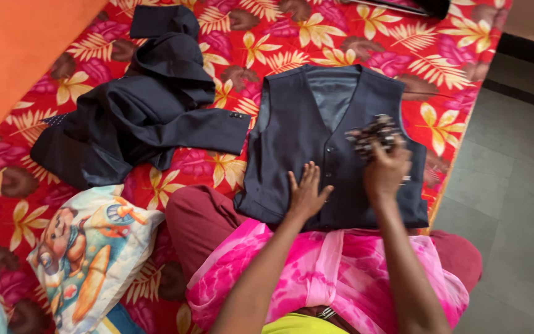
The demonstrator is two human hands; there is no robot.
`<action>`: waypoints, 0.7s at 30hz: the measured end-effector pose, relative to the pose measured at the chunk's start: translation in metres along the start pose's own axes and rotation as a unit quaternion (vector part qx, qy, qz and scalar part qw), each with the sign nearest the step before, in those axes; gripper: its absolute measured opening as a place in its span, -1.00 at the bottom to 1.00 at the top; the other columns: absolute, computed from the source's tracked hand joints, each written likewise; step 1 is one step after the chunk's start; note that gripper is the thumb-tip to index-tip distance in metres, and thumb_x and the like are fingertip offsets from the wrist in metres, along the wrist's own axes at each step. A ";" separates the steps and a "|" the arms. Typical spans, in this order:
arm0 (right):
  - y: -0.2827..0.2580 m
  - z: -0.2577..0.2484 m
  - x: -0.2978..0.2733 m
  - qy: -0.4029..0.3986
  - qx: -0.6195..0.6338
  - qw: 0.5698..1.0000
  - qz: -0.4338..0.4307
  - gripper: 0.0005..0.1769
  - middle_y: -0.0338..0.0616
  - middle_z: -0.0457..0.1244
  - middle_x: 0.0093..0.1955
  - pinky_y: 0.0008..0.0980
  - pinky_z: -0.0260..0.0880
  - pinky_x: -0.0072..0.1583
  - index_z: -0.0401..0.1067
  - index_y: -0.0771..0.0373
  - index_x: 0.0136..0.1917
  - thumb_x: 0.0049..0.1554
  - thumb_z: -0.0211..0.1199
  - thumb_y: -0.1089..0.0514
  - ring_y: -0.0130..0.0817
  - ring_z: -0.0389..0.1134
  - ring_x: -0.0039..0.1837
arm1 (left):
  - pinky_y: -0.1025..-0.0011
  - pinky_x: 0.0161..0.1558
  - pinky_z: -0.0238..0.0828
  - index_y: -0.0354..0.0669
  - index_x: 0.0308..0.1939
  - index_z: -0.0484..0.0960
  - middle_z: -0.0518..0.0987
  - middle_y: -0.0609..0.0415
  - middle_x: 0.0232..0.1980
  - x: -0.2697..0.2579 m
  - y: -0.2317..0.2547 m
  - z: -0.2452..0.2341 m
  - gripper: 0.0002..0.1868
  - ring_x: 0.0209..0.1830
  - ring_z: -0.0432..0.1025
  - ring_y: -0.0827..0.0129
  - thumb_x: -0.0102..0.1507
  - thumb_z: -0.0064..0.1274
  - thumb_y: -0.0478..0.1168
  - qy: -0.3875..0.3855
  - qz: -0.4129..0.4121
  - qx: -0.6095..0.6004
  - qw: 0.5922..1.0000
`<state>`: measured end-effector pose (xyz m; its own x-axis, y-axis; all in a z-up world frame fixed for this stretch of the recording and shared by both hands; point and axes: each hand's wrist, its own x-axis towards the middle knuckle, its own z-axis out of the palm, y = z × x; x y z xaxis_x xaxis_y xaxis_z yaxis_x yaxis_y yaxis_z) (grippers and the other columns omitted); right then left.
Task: The person wipes a dark vest laid out on a bed using a patterned cloth. The person wipes the front and back of the vest, then flips it over to continue wiping the other side.
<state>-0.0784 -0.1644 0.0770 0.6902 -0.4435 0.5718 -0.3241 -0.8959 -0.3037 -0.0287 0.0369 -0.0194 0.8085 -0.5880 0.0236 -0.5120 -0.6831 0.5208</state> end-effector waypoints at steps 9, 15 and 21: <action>-0.087 0.052 -0.031 -0.241 -0.077 0.960 0.123 -0.40 0.23 0.15 0.41 0.09 0.32 0.21 0.44 -0.04 0.40 0.07 0.27 0.18 0.20 0.20 0.34 | -0.29 0.52 -0.49 -0.26 0.61 0.11 0.01 -0.16 0.67 -0.030 0.026 0.024 -0.07 0.71 -0.20 0.06 0.30 -0.03 0.18 0.040 0.097 0.116 0.988; -0.196 0.100 -0.047 -0.236 -0.085 0.968 0.027 -0.76 0.17 0.25 0.18 -0.01 0.46 0.02 0.50 0.13 0.19 0.25 0.18 0.18 0.06 0.34 0.11 | -0.22 0.54 -0.33 -0.34 0.57 0.12 -0.07 -0.37 0.71 -0.027 0.029 0.022 -0.08 0.73 -0.23 -0.10 0.29 -0.10 0.20 0.091 0.108 -0.101 0.985; -0.284 0.117 -0.069 -0.378 0.330 0.862 -0.075 -0.37 0.18 0.28 0.25 -0.09 0.41 0.20 0.54 0.04 0.27 -0.10 0.32 0.33 0.09 0.36 0.21 | -0.29 0.54 -0.38 -0.25 0.52 0.26 0.02 -0.26 0.66 -0.032 0.029 0.008 -0.12 0.69 -0.10 0.06 0.29 -0.08 0.26 0.056 0.099 0.082 0.990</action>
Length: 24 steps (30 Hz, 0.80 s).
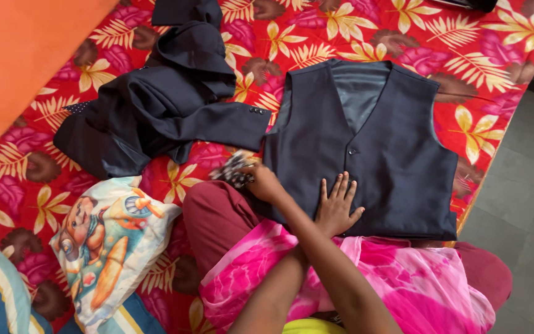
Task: The person wipes a dark vest laid out on a bed using a patterned cloth. The person wipes the front and back of the vest, then flips it over to continue wiping the other side.
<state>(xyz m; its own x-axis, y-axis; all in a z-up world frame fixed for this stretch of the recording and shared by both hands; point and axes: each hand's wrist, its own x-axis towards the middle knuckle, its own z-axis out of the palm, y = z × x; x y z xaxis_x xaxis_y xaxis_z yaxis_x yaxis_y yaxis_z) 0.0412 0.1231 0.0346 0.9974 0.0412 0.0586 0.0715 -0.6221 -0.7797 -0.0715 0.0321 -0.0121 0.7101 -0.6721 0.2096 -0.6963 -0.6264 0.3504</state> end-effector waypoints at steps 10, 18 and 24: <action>0.145 -0.216 -0.077 0.365 -0.159 0.906 0.141 -0.51 0.17 0.30 0.07 -0.04 0.37 0.13 0.53 0.30 0.16 -0.06 0.20 0.45 0.08 0.35 0.09 | -0.29 0.56 -0.37 -0.21 0.53 0.26 -0.01 -0.22 0.69 -0.001 0.002 -0.010 -0.14 0.71 -0.11 0.04 0.28 -0.02 0.23 0.024 -0.001 -0.036 0.999; 0.158 -0.222 -0.100 0.324 -0.348 0.813 0.335 -0.55 0.26 0.21 0.23 0.02 0.39 0.14 0.56 0.05 0.24 0.07 0.25 0.26 0.20 0.31 0.15 | -0.30 0.55 -0.41 -0.07 0.56 0.27 0.02 -0.07 0.69 0.001 0.001 -0.009 -0.19 0.70 -0.08 0.13 0.30 -0.07 0.21 -0.004 0.014 -0.013 1.000; 0.056 -0.075 -0.029 0.136 -0.189 0.972 0.045 -0.83 0.11 0.35 -0.14 0.07 0.33 -0.03 0.53 0.25 -0.10 0.11 0.12 0.27 0.09 0.37 -0.06 | -0.28 0.52 -0.41 -0.08 0.52 0.28 0.02 -0.07 0.69 0.002 0.002 -0.002 -0.21 0.69 -0.09 0.15 0.29 -0.09 0.19 -0.006 0.003 -0.025 1.000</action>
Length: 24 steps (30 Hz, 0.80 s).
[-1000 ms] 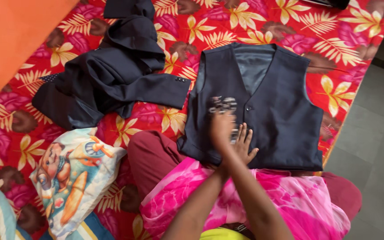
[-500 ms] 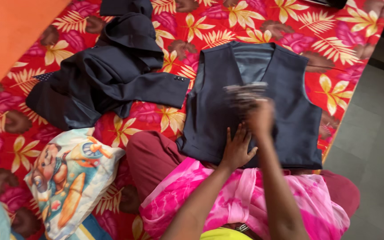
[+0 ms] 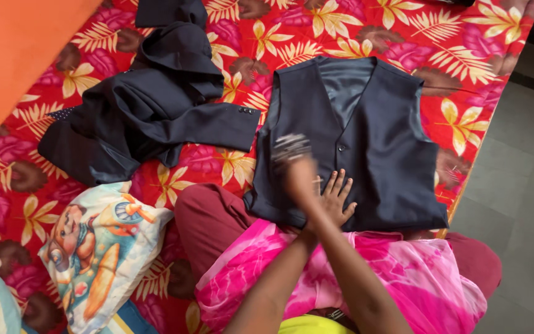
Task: The person wipes a dark vest laid out on a bed using a patterned cloth. The person wipes the front and back of the vest, then flips it over to continue wiping the other side.
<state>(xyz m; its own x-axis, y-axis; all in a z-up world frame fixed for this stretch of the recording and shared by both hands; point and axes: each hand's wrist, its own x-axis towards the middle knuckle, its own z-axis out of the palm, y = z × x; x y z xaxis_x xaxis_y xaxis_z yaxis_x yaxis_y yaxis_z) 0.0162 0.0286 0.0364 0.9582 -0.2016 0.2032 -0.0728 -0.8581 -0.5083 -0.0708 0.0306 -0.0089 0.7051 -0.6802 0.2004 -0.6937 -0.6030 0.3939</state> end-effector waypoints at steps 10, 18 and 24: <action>0.069 -0.014 -0.008 -0.236 0.124 0.948 0.171 -0.25 0.19 0.31 0.05 -0.03 0.43 0.04 0.42 -0.19 0.47 0.12 0.10 0.42 0.21 0.38 0.03 | -0.22 0.60 -0.39 -0.07 0.55 0.29 0.04 -0.10 0.68 0.000 -0.001 -0.006 -0.24 0.72 -0.10 0.08 0.36 -0.10 0.23 -0.019 0.019 0.032 0.999; 0.296 -0.190 -0.105 0.167 -0.242 0.916 0.272 -0.76 0.14 0.30 0.06 0.00 0.39 0.12 0.65 0.10 0.10 0.14 0.40 0.24 0.08 0.35 0.15 | -0.22 0.56 -0.36 -0.07 0.52 0.33 0.07 -0.06 0.67 0.002 0.004 -0.015 -0.22 0.68 -0.04 0.16 0.30 -0.07 0.22 0.033 0.013 0.014 0.999; 0.263 -0.247 -0.114 0.360 -0.255 0.866 0.236 -0.59 0.24 0.25 0.29 0.02 0.36 0.15 0.66 0.06 0.15 0.02 0.33 0.28 0.25 0.28 0.22 | -0.21 0.50 -0.26 -0.11 0.46 0.37 0.13 -0.12 0.63 0.007 0.007 -0.022 -0.24 0.62 0.01 0.09 0.27 -0.04 0.18 0.027 0.012 -0.015 0.999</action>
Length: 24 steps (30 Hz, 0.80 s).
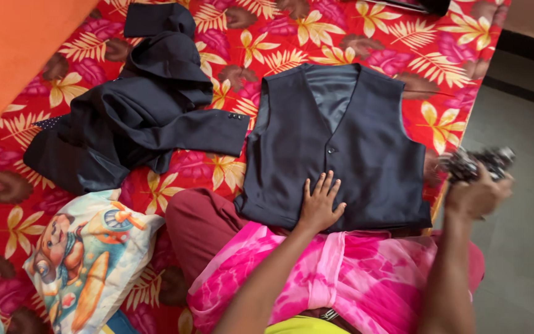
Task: The person wipes a dark vest laid out on a bed using a patterned cloth. The person wipes the front and back of the vest, then flips it over to continue wiping the other side.
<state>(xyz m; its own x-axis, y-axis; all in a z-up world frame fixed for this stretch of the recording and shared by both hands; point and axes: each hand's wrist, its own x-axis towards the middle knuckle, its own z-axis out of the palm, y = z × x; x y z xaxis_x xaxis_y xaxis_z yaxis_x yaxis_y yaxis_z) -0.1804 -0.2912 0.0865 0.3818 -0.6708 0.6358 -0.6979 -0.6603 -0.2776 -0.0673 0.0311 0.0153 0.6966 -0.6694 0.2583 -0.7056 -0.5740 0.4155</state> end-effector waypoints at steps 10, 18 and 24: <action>-0.235 0.013 -0.111 -0.220 0.353 0.868 -0.271 -0.42 0.22 0.30 0.32 -0.06 0.36 0.29 0.66 0.07 0.12 -0.11 0.16 0.45 0.20 0.33 0.30 | -0.13 0.59 -0.20 -0.07 0.42 0.45 0.32 0.00 0.52 0.035 -0.053 0.047 -0.40 0.60 0.09 0.10 0.34 -0.13 0.08 0.046 0.030 0.075 0.996; -0.147 0.064 -0.081 -0.248 0.173 0.916 -0.264 -0.61 0.09 0.29 0.31 -0.06 0.42 0.12 0.65 0.06 0.07 -0.05 0.30 0.23 0.06 0.35 0.15 | -0.20 0.60 -0.31 -0.11 0.54 0.19 0.11 -0.02 0.64 0.031 -0.052 0.047 -0.33 0.73 -0.12 0.07 0.43 -0.18 0.13 -0.078 -0.063 0.075 0.992; -0.033 0.080 0.003 -0.124 -0.048 0.981 -0.137 -0.76 0.06 0.29 0.30 0.02 0.37 0.08 0.66 -0.09 0.11 0.23 0.31 0.19 0.11 0.29 0.20 | -0.17 0.52 -0.22 -0.13 0.55 0.23 0.10 -0.06 0.65 0.033 -0.038 0.012 -0.26 0.65 -0.06 0.09 0.34 -0.10 0.10 0.017 -0.033 0.059 0.998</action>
<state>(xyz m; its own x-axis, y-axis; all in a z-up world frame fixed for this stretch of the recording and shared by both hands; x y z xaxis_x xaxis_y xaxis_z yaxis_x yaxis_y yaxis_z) -0.1078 -0.2979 0.0398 0.6915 -0.5415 0.4781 -0.5974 -0.8008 -0.0431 -0.0189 0.0251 -0.0026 0.7445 -0.6128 0.2648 -0.6672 -0.6692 0.3272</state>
